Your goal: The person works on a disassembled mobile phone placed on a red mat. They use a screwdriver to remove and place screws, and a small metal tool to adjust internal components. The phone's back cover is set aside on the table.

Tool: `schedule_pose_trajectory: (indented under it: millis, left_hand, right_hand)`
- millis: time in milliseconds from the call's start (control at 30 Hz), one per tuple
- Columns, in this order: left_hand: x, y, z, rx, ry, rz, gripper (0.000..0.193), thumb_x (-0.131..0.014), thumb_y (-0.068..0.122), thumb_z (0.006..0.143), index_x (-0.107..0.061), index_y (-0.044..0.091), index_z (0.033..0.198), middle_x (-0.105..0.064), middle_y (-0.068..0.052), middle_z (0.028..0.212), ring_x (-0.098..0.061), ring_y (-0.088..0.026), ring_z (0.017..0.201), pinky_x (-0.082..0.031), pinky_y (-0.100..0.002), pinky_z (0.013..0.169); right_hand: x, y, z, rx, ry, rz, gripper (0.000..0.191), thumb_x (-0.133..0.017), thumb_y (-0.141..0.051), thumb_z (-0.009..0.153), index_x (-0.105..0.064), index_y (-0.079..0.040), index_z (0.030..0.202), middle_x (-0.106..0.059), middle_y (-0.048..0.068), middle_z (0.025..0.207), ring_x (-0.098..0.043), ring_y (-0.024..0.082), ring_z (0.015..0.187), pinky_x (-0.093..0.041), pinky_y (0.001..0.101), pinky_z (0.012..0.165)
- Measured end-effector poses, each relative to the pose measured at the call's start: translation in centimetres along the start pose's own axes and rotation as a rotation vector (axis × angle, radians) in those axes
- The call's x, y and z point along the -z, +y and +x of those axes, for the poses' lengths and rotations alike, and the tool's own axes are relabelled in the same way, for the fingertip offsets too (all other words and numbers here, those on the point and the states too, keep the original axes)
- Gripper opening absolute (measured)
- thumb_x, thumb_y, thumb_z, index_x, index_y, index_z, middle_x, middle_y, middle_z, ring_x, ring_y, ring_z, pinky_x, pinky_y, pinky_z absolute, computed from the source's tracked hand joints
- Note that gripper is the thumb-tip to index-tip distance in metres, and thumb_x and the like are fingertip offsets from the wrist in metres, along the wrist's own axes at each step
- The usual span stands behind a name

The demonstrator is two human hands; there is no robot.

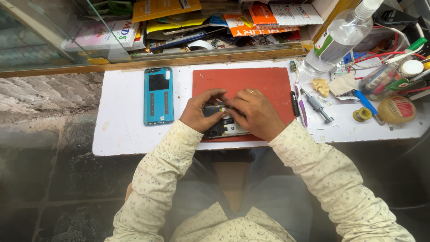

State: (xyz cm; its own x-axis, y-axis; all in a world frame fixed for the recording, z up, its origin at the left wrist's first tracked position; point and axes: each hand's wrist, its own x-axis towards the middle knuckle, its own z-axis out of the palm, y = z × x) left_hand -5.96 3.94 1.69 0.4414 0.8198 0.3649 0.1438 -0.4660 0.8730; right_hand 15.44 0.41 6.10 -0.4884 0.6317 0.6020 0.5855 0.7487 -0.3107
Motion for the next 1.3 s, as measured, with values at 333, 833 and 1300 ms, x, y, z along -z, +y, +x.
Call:
schedule_pose_trajectory:
  millis: [333,833,1300]
  left_hand:
    - [-0.4,-1.5,-0.2,-0.021,-0.01,-0.113,0.059,-0.077,-0.005,0.081,-0.056,0.007,0.136,-0.068,-0.005,0.112,-0.067,-0.017,0.109,-0.054,-0.032,0.102]
    - [-0.4,-1.9,-0.3,-0.014,-0.028,-0.101,0.06,-0.077,-0.004,0.084,-0.048,0.008,0.134,-0.068,-0.007,0.114,-0.067,-0.018,0.114,-0.054,-0.035,0.104]
    - [-0.5,-1.8,-0.4,0.004,-0.02,-0.105,0.061,-0.077,-0.004,0.084,-0.044,0.008,0.134,-0.068,-0.008,0.116,-0.067,-0.02,0.115,-0.054,-0.035,0.106]
  right_hand:
    - [-2.2,0.2,-0.3,-0.072,0.062,-0.029,0.01,-0.073,-0.007,0.091,-0.067,-0.002,0.098,-0.058,0.01,0.091,-0.056,0.03,0.085,-0.049,0.0416,0.078]
    - [-2.6,0.6,-0.4,-0.136,-0.043,-0.003,0.01,-0.067,-0.007,0.095,-0.061,0.001,0.096,-0.057,0.014,0.094,-0.056,0.031,0.09,-0.05,0.0427,0.081]
    - [-2.9,0.5,-0.5,-0.143,-0.019,-0.002,0.01,-0.068,-0.007,0.095,-0.062,0.001,0.095,-0.058,0.014,0.093,-0.057,0.032,0.09,-0.05,0.0428,0.081]
